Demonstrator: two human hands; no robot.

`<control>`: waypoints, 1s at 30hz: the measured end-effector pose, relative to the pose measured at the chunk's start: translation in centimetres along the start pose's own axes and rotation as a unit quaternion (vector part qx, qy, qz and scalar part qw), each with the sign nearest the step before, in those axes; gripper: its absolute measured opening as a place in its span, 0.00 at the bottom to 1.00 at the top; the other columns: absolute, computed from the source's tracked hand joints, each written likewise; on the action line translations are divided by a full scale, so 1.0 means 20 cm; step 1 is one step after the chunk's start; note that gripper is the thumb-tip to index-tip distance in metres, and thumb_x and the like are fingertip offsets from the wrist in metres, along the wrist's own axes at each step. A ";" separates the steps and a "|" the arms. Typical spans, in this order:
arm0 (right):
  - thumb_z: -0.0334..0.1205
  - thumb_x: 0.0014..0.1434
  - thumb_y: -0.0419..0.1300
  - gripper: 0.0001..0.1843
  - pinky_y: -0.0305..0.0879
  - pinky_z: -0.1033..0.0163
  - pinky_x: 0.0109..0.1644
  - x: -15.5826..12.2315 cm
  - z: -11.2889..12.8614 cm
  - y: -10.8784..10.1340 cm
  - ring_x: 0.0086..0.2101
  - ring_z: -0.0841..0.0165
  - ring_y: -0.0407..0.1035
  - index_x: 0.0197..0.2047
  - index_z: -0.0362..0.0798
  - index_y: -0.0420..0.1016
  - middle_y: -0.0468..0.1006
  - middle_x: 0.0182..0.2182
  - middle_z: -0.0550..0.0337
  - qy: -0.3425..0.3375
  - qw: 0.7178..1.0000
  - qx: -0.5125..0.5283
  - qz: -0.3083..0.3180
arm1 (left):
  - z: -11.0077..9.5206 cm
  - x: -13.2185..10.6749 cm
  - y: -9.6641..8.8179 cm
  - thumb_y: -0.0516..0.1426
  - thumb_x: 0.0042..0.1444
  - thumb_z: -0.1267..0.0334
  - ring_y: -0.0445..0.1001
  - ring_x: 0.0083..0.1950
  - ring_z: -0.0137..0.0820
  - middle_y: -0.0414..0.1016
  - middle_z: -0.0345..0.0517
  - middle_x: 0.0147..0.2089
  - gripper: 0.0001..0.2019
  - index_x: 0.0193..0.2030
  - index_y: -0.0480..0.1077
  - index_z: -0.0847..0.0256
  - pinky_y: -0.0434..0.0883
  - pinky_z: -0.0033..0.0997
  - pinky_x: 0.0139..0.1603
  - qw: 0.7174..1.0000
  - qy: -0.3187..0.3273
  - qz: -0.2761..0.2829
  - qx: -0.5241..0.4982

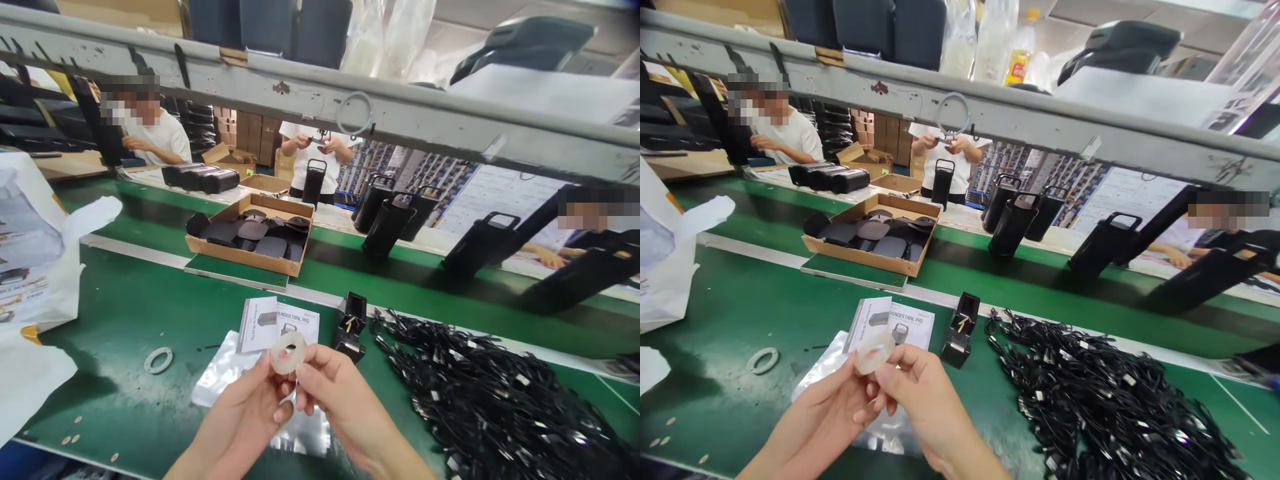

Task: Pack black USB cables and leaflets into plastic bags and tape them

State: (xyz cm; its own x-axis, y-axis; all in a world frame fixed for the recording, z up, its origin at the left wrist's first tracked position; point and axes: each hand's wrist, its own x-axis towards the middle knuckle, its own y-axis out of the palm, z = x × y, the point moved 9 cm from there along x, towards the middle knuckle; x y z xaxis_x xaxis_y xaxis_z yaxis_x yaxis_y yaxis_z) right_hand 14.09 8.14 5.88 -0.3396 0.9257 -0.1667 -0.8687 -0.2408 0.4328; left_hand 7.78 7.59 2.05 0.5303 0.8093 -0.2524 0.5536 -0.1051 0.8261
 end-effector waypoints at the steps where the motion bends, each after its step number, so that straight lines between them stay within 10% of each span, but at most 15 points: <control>1: 0.44 0.50 0.62 0.16 0.54 0.73 0.27 -0.01 0.01 0.00 0.22 0.79 0.62 0.34 0.37 0.69 0.70 0.25 0.56 -0.007 1.000 -0.019 0.009 | -0.01 -0.01 0.01 0.49 0.58 0.58 0.62 0.32 0.28 0.60 0.46 0.31 0.13 0.38 0.68 0.65 0.60 0.26 0.29 0.999 0.013 0.022 0.047; 4: 0.45 0.49 0.63 0.17 0.56 0.72 0.28 -0.03 0.01 0.00 0.23 0.78 0.62 0.34 0.38 0.70 0.70 0.25 0.57 -0.017 0.998 -0.048 0.043 | -0.09 -0.07 0.06 0.46 0.60 0.56 0.62 0.37 0.30 0.60 0.46 0.36 0.13 0.40 0.66 0.61 0.61 0.28 0.37 0.950 0.096 0.084 0.284; 9: 0.41 0.51 0.60 0.12 0.60 0.69 0.32 -0.06 0.00 -0.07 0.26 0.77 0.61 0.37 0.41 0.71 0.70 0.28 0.58 -0.028 0.990 -0.135 0.012 | -0.19 -0.16 0.17 0.45 0.60 0.64 0.60 0.41 0.29 0.58 0.44 0.40 0.07 0.38 0.63 0.58 0.58 0.25 0.43 0.724 0.295 0.070 0.620; 12: 0.38 0.54 0.57 0.11 0.60 0.68 0.33 -0.06 0.01 -0.12 0.28 0.76 0.63 0.40 0.44 0.73 0.69 0.32 0.58 -0.044 0.977 -0.208 -0.024 | -0.18 -0.15 0.16 0.44 0.59 0.68 0.60 0.41 0.29 0.58 0.45 0.41 0.06 0.39 0.61 0.58 0.59 0.25 0.43 0.671 0.302 0.052 0.675; 30: 0.40 0.52 0.60 0.13 0.60 0.67 0.38 -0.08 -0.01 -0.17 0.32 0.72 0.65 0.41 0.43 0.72 0.72 0.32 0.56 -0.058 0.977 -0.188 -0.077 | -0.18 -0.16 0.17 0.46 0.59 0.67 0.60 0.41 0.30 0.59 0.46 0.40 0.06 0.36 0.63 0.60 0.59 0.27 0.42 0.690 0.309 0.005 0.654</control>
State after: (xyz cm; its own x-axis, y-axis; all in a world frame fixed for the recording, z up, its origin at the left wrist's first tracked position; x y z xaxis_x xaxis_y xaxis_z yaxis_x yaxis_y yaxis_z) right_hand 17.46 7.44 4.59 -0.1712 0.9808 -0.0938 -0.9847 -0.1671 0.0499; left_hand 5.76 6.74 7.41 0.3872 0.8540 0.3474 0.8723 -0.2173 -0.4380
